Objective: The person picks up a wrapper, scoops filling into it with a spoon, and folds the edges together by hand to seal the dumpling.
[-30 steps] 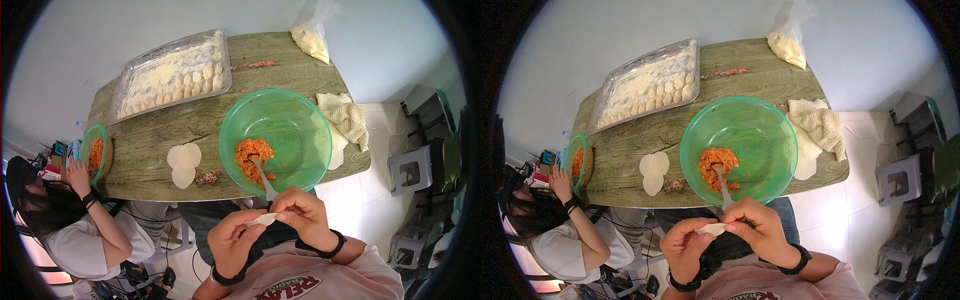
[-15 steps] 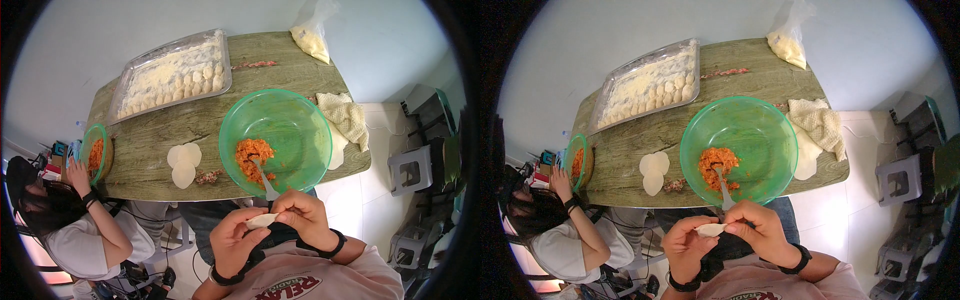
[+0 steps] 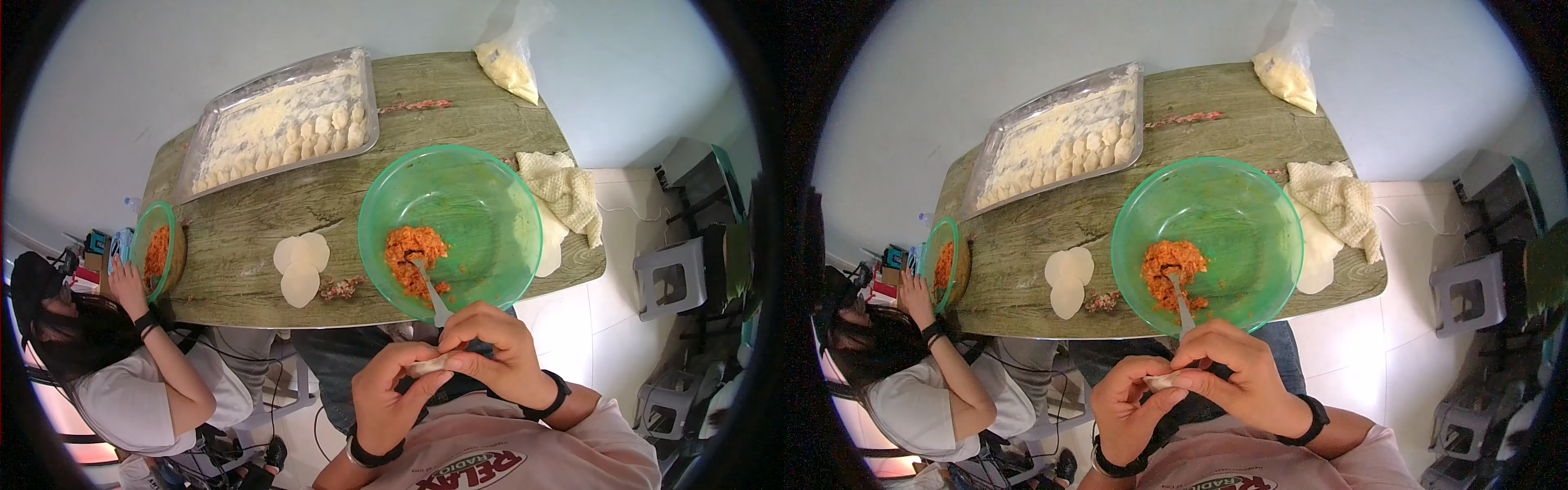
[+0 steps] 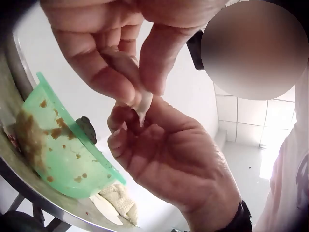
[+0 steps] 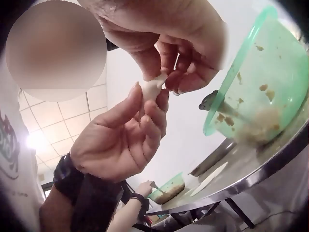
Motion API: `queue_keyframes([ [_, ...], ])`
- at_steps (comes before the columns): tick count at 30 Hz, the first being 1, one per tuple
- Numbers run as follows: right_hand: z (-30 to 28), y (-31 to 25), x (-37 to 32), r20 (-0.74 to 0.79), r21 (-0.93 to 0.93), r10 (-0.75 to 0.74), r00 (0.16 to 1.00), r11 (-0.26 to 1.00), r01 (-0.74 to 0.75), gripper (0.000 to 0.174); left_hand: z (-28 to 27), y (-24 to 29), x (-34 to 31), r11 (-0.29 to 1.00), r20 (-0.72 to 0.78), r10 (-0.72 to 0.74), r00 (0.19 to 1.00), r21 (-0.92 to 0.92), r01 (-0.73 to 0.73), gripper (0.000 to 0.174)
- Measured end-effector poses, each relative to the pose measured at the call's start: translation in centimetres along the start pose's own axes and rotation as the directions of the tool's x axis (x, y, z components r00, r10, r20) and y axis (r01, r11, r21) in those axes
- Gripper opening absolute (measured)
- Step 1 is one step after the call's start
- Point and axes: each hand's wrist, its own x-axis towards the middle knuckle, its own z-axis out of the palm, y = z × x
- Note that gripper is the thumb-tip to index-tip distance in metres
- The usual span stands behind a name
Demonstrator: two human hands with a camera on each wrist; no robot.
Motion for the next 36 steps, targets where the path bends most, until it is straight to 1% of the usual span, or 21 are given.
queue_keyframes([
  [3, 0.1, -0.12, 0.16, 0.008, -0.019, -0.006, 1.0, 1.0, 0.006, 0.011, 0.0, 0.03, 0.07, 0.999, 0.009, 0.026, 1.0, 0.041, -0.026, 0.03],
  [5, 0.18, -0.13, 0.17, 0.0, -0.029, 0.009, 1.0, 1.0, -0.009, 0.01, 0.11, 0.17, 0.03, 1.0, -0.001, -0.018, 1.0, 0.001, 0.018, 0.031],
  [9, 0.03, 0.33, -0.05, 0.014, -0.034, 0.011, 1.0, 0.999, -0.01, 0.009, 0.29, 0.45, 0.0, 1.0, -0.024, -0.03, 0.999, 0.006, 0.03, 0.03],
  [11, 0.01, 0.25, -0.07, 0.0, -0.037, 0.026, 1.0, 0.999, -0.026, 0.01, 0.33, 0.33, -0.01, 0.999, -0.037, -0.017, 0.999, -0.053, 0.015, 0.029],
  [12, 0.0, 0.3, -0.05, 0.0, -0.037, 0.026, 1.0, 0.999, -0.026, 0.01, 0.33, 0.21, 0.03, 0.999, -0.037, -0.017, 0.999, -0.052, 0.015, 0.029],
  [14, -0.02, 0.41, 0.01, -0.003, -0.053, -0.034, 0.999, 0.998, 0.034, 0.01, 0.3, -0.05, 0.12, 0.994, -0.052, 0.045, 0.998, -0.097, -0.05, 0.024],
  [15, -0.01, 0.4, -0.02, -0.003, -0.053, -0.034, 0.999, 0.998, 0.034, 0.01, 0.25, -0.02, 0.12, 0.994, -0.052, 0.046, 0.998, -0.097, -0.05, 0.024],
  [17, 0.01, 0.29, -0.11, -0.015, -0.047, -0.019, 1.0, 0.999, 0.018, 0.01, 0.08, 0.07, 0.13, 0.997, -0.038, 0.075, 0.997, -0.013, -0.075, 0.02],
  [21, 0.12, 0.01, -0.06, -0.03, -0.04, 0.007, 1.0, 0.999, -0.008, 0.012, -0.06, 0.02, 0.27, 0.991, -0.029, 0.119, 0.992, 0.06, -0.117, 0.019],
  [23, 0.04, 0.35, -0.08, -0.011, -0.066, -0.05, 0.999, 0.997, 0.049, 0.014, -0.05, -0.02, 0.29, 0.988, -0.027, 0.132, 0.991, 0.085, -0.129, 0.019],
  [27, 0.0, 0.23, -0.22, -0.008, -0.058, -0.016, 1.0, 0.998, 0.016, 0.013, -0.07, 0.02, 0.2, 0.988, -0.017, 0.127, 0.992, 0.094, -0.125, 0.02],
  [29, 0.06, 0.16, -0.27, -0.017, -0.033, 0.012, 1.0, 0.999, -0.012, 0.012, -0.13, 0.09, -0.02, 0.998, 0.011, 0.053, 0.999, 0.045, -0.054, 0.023],
  [32, 0.03, 0.29, -0.3, -0.007, -0.047, -0.004, 1.0, 0.999, 0.003, 0.009, -0.03, 0.21, -0.07, 1.0, 0.01, 0.02, 1.0, 0.024, -0.02, 0.023],
  [36, -0.05, 0.35, -0.31, 0.015, -0.086, -0.024, 1.0, 0.996, 0.025, 0.011, 0.07, 0.34, 0.03, 0.999, 0.02, 0.018, 1.0, 0.03, -0.018, 0.023],
])
